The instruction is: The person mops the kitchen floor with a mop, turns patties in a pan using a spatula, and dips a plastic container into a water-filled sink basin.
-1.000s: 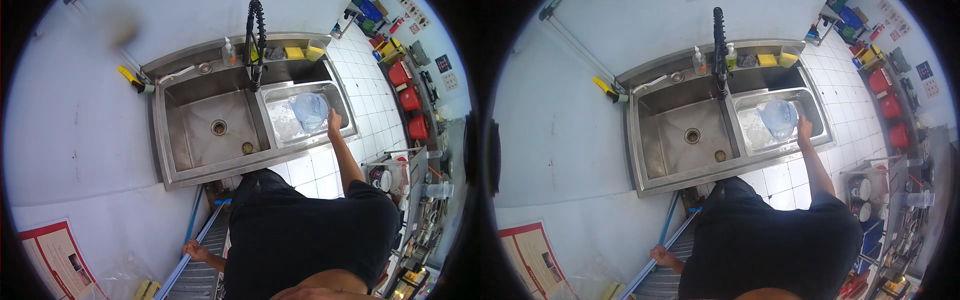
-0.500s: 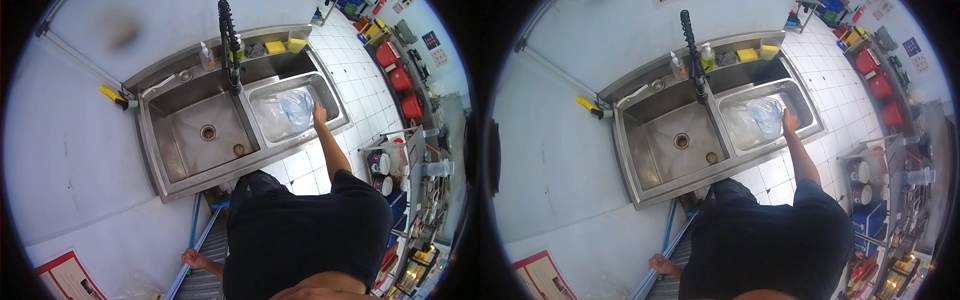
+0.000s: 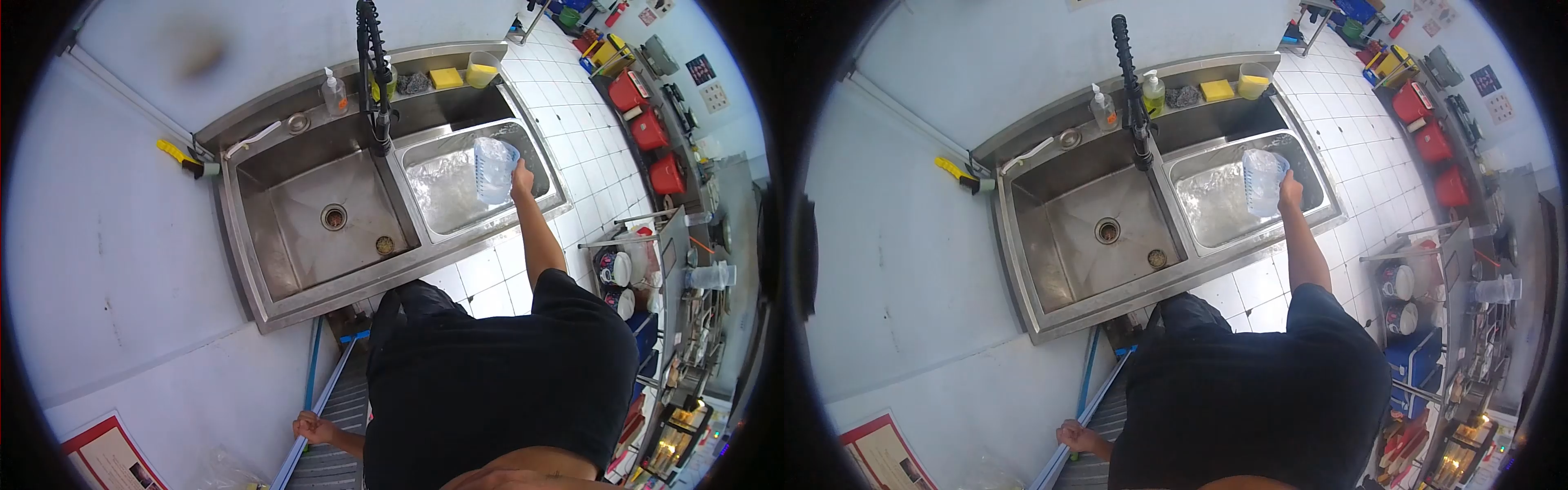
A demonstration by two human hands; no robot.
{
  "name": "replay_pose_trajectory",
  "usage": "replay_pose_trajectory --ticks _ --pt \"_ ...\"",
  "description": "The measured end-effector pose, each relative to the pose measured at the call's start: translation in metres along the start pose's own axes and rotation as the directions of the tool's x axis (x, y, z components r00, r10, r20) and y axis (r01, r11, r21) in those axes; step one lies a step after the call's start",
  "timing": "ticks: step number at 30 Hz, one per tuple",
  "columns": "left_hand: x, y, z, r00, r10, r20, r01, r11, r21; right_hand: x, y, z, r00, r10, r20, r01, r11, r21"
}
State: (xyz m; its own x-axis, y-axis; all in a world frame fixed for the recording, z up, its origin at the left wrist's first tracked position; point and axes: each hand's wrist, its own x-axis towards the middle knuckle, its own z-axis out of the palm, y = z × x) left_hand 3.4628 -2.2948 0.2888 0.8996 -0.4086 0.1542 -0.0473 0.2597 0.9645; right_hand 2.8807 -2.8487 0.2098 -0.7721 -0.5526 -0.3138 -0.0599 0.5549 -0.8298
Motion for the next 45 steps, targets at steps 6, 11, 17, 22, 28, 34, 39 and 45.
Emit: replay_pose_trajectory --ticks 6,11,17,22,28,34,39,45 --pt "0.001 0.004 0.005 0.999 -0.039 -0.021 0.039 0.999 -0.024 0.038 -0.001 0.007 0.998 0.025 -0.066 -0.021 0.998 0.052" --pt "0.001 0.002 0.004 0.999 -0.041 -0.009 0.041 0.999 -0.002 0.043 -0.014 0.007 0.993 0.107 -0.049 -0.094 0.971 0.222" --pt "0.004 0.0 0.015 0.997 -0.019 -0.077 0.022 0.999 0.031 0.081 -0.003 0.016 0.996 0.079 -0.036 -0.06 0.925 0.374" --pt "0.007 -0.001 0.012 0.999 -0.04 -0.008 0.04 0.999 -0.002 0.095 -0.005 0.02 0.996 0.089 -0.019 -0.07 0.882 0.466" --pt "0.012 -0.003 0.015 1.0 -0.022 0.009 0.022 1.0 0.012 0.091 -0.023 0.022 0.989 0.145 -0.013 -0.115 0.837 0.536" --pt "0.012 0.005 0.031 0.999 -0.035 -0.019 0.036 0.998 0.046 0.104 -0.027 0.023 0.995 0.094 0.017 -0.091 0.88 0.467" --pt "0.013 -0.003 0.025 1.0 -0.006 -0.001 0.006 1.0 0.029 0.121 -0.02 0.025 0.994 0.109 -0.027 -0.087 0.899 0.429" --pt "0.011 -0.006 0.02 0.999 -0.027 0.032 0.027 1.0 0.015 0.106 -0.015 0.021 0.987 0.155 -0.049 -0.1 0.815 0.572"
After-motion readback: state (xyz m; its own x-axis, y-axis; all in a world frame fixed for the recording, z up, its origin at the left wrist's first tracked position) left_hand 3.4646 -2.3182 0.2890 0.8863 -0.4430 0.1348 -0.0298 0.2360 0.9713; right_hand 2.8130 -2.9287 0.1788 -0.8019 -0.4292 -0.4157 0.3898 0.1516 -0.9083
